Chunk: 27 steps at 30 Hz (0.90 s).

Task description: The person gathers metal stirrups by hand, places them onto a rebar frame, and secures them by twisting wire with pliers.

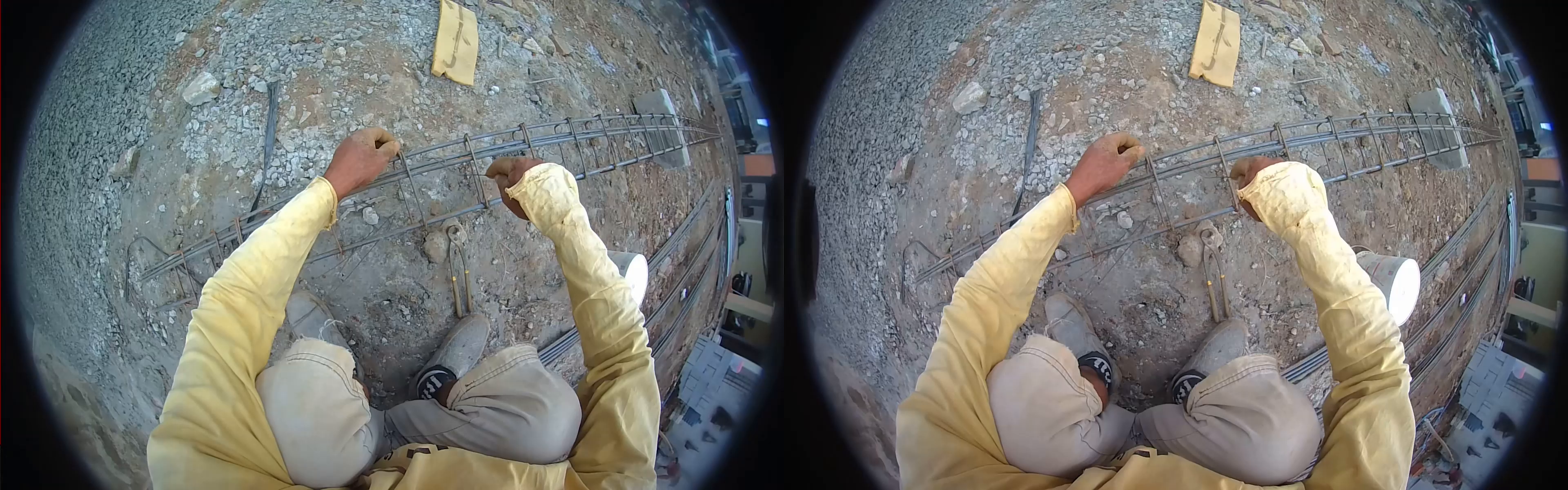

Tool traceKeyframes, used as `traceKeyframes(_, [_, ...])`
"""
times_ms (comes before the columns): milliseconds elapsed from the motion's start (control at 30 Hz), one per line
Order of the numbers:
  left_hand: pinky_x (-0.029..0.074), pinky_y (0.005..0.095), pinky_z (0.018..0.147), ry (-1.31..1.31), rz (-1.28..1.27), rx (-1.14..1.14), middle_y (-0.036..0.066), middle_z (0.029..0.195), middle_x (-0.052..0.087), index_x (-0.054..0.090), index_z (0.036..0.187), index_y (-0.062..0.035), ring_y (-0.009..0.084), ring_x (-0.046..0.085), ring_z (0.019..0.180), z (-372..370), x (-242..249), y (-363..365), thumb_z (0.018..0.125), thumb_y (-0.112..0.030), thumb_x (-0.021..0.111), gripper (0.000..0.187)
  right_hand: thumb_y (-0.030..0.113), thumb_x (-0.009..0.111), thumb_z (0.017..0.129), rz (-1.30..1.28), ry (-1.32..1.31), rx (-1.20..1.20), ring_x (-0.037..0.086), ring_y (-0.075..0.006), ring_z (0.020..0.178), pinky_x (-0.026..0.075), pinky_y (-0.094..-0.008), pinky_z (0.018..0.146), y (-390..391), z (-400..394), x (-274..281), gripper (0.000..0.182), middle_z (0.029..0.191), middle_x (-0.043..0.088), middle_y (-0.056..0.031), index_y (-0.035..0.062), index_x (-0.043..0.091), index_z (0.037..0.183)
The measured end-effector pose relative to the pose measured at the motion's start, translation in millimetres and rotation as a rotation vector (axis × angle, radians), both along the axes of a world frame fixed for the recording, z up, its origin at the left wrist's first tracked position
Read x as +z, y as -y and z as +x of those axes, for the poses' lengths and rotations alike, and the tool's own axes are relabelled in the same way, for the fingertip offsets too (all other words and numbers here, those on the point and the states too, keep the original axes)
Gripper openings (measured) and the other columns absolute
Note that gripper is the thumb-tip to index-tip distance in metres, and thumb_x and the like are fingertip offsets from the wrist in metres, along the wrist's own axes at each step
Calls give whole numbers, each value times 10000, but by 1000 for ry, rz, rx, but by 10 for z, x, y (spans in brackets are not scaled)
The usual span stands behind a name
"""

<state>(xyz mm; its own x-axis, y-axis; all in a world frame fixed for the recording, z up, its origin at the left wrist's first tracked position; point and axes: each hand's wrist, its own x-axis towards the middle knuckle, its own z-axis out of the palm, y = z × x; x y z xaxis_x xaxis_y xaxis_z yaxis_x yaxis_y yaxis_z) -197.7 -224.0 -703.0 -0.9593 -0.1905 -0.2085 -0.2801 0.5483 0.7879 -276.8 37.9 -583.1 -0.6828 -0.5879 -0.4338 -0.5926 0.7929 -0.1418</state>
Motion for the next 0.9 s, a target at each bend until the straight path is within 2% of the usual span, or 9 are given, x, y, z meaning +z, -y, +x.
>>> traceKeyframes(167, [491, 342, 835, 158, 27, -42, 163, 997, 705, 687, 1039, -10, 244, 661, 933, -261, -220, 65, 909, -359, 610, 380, 185, 596, 849, 294, -252, 247, 687, -335, 863, 548, -446, 735, 469, -133, 229, 198, 929, 706, -126, 103, 684, 1006])
traceKeyframes(233, [489, 342, 767, 161, 66, -61, 141, 939, 698, 692, 1001, -12, 215, 645, 855, -328, -300, 57, 912, -375, 604, 384, 222, 622, 839, 270, -295, 292, 688, -331, 851, 552, -446, 699, 595, -72, 343, 162, 882, 697, -124, 118, 671, 954])
traceKeyframes(367, [423, 344, 590, 201, 170, -194, 82, 787, 628, 694, 922, -12, 150, 532, 670, -403, -418, 79, 915, -397, 601, 397, 207, 606, 855, 299, -149, 196, 684, -348, 874, 555, -448, 731, 835, -63, 128, 208, 931, 701, -139, 120, 655, 1038])
traceKeyframes(433, [363, 344, 540, 139, 151, -232, 52, 738, 572, 692, 889, -19, 133, 453, 629, -397, -480, 92, 915, -400, 604, 392, 187, 576, 865, 217, -88, 107, 679, -352, 907, 549, -455, 775, 760, -70, -264, 236, 972, 701, -149, 111, 649, 1076])
traceKeyframes(500, [379, 367, 561, 231, 166, -193, 76, 753, 587, 693, 885, -15, 169, 475, 638, -415, -515, 79, 927, -409, 578, 412, 169, 507, 893, 212, 33, -5, 664, -372, 970, 529, -468, 859, 776, -33, -516, 294, 1044, 695, -165, 100, 633, 1149])
traceKeyframes(600, [479, 421, 682, 458, 239, -40, 210, 848, 670, 671, 908, 32, 300, 619, 716, -515, -712, 31, 960, -428, 486, 499, 97, 604, 807, 81, 153, -203, 645, -381, 1047, 521, -453, 864, 834, 116, -648, 364, 1161, 652, -209, 66, 626, 1169])
traceKeyframes(700, [423, 326, 622, 334, 418, 64, 49, 779, 641, 721, 913, -22, 147, 517, 671, -554, -860, 40, 928, -320, 620, 315, 116, 584, 819, 106, 147, -222, 647, -394, 1023, 515, -462, 867, 950, 187, -693, 335, 1075, 680, -206, 77, 643, 1146])
traceKeyframes(733, [432, 317, 636, 330, 457, 70, 53, 791, 651, 719, 916, -20, 149, 536, 687, -536, -819, 42, 926, -304, 621, 301, 124, 583, 821, 133, 155, -230, 649, -396, 1015, 514, -466, 866, 981, 184, -685, 331, 1054, 686, -205, 81, 646, 1144])
traceKeyframes(900, [462, 281, 666, 362, 694, 176, 67, 819, 675, 702, 890, -14, 143, 598, 737, -494, -609, 58, 916, -265, 622, 265, 401, 596, 892, 81, 135, -201, 655, -420, 899, 513, -491, 785, 1127, 157, -744, 389, 916, 686, -223, 32, 671, 986])
